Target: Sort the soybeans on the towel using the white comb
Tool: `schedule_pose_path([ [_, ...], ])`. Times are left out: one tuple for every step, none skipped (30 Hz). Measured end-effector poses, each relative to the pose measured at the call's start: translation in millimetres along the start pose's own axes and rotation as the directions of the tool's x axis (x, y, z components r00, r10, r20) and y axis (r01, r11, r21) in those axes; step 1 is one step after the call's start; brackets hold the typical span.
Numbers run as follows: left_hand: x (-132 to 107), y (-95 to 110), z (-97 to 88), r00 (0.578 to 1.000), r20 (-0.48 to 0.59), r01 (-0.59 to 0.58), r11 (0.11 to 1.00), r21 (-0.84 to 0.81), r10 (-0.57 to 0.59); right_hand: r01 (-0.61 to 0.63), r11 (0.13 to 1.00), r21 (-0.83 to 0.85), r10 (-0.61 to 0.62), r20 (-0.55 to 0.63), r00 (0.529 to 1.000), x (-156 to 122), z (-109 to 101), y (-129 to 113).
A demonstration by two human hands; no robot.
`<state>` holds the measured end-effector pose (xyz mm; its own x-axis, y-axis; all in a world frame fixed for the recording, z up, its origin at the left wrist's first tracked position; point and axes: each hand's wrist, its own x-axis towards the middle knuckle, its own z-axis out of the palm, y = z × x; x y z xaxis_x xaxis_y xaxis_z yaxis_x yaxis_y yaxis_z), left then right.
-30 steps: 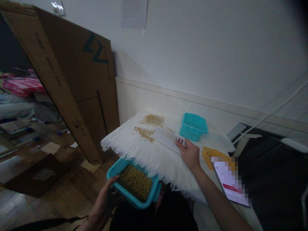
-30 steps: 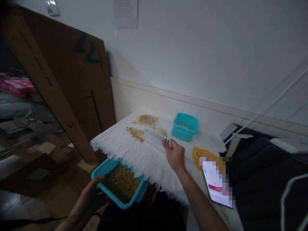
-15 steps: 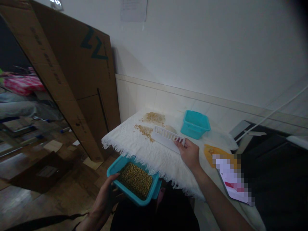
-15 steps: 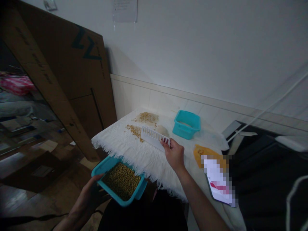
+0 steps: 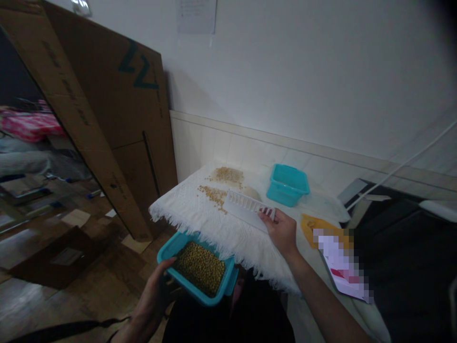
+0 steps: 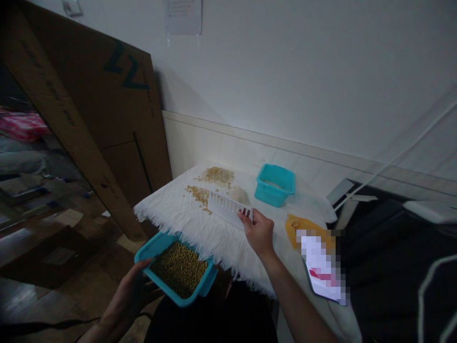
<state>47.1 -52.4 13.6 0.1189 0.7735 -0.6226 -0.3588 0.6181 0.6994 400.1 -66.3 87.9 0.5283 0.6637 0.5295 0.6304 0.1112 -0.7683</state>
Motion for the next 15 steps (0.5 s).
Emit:
schedule_pose_path([
  [0.7, 0.1, 0.3, 1.0, -0.002, 0.002, 1.0, 0.001, -0.002, -0.001, 1.0, 0.001, 0.001, -0.005, 1.0, -0.4, -0.2, -0.3],
  [1.1, 0.3, 0.7, 1.0, -0.012, 0.007, 1.0, 0.001, -0.007, -0.002, 1.0, 0.003, 0.002, -0.01, 1.0, -0.8, -0.4, -0.7],
  [1.3, 0.7, 1.2, 1.0, -0.02, 0.01, 1.0, -0.001, -0.01, -0.003, 1.0, 0.006, 0.003, -0.011, 1.0, -1.2, -0.6, -1.3],
  [1.2, 1.1, 1.8, 1.0, -0.023, 0.011, 1.0, -0.003, -0.011, -0.004, 1.0, 0.011, 0.004, -0.01, 1.0, -1.5, -0.8, -1.9],
  [0.9, 1.6, 2.3, 1.0, -0.022, 0.012, 1.0, -0.005, -0.012, -0.003, 1.0, 0.015, 0.003, -0.005, 1.0, -1.8, -0.9, -2.6],
  [0.4, 2.0, 2.7, 1.0, -0.025, 0.014, 1.0, -0.005, -0.014, -0.002, 1.0, 0.02, 0.002, -0.001, 1.0, -2.1, -1.0, -3.3],
  [-0.2, 2.3, 3.0, 1.0, -0.024, 0.011, 1.0, -0.004, -0.011, -0.001, 1.0, 0.027, 0.001, 0.005, 1.0, -2.3, -1.0, -3.8],
  [-0.6, 2.5, 3.0, 1.0, -0.017, 0.006, 1.0, -0.006, -0.006, 0.001, 0.999, 0.035, -0.001, 0.012, 1.0, -2.4, -0.9, -4.2],
  [-0.9, 2.4, 2.9, 1.0, -0.014, 0.01, 1.0, -0.007, -0.01, 0.002, 0.999, 0.044, -0.003, 0.017, 1.0, -2.5, -0.8, -4.5],
  [-0.8, 2.1, 2.6, 1.0, -0.015, 0.015, 1.0, -0.009, -0.015, 0.003, 0.999, 0.052, -0.004, 0.022, 1.0, -2.6, -0.5, -4.6],
  [-0.4, 1.5, 2.1, 1.0, -0.013, 0.018, 1.0, -0.01, -0.018, 0.003, 0.998, 0.059, -0.005, 0.028, 1.0, -2.6, -0.2, -4.8],
  [0.5, 0.8, 1.4, 1.0, -0.007, 0.019, 1.0, -0.013, -0.019, 0.003, 0.998, 0.064, -0.005, 0.034, 0.999, -2.5, 0.3, -5.1],
  [1.6, -0.1, 0.6, 1.0, 0.002, 0.016, 1.0, -0.015, -0.016, 0.001, 0.998, 0.069, -0.004, 0.041, 0.999, -2.4, 0.9, -5.5],
  [2.9, -1.0, -0.1, 1.0, 0.0, 0.012, 1.0, -0.017, -0.012, -0.002, 0.997, 0.078, -0.002, 0.047, 0.999, -2.2, 1.6, -6.1],
  [4.4, -1.9, -0.9, 1.0, -0.005, 0.007, 1.0, -0.018, -0.007, -0.006, 0.996, 0.092, 0.001, 0.055, 0.998, -2.0, 2.5, -7.0],
])
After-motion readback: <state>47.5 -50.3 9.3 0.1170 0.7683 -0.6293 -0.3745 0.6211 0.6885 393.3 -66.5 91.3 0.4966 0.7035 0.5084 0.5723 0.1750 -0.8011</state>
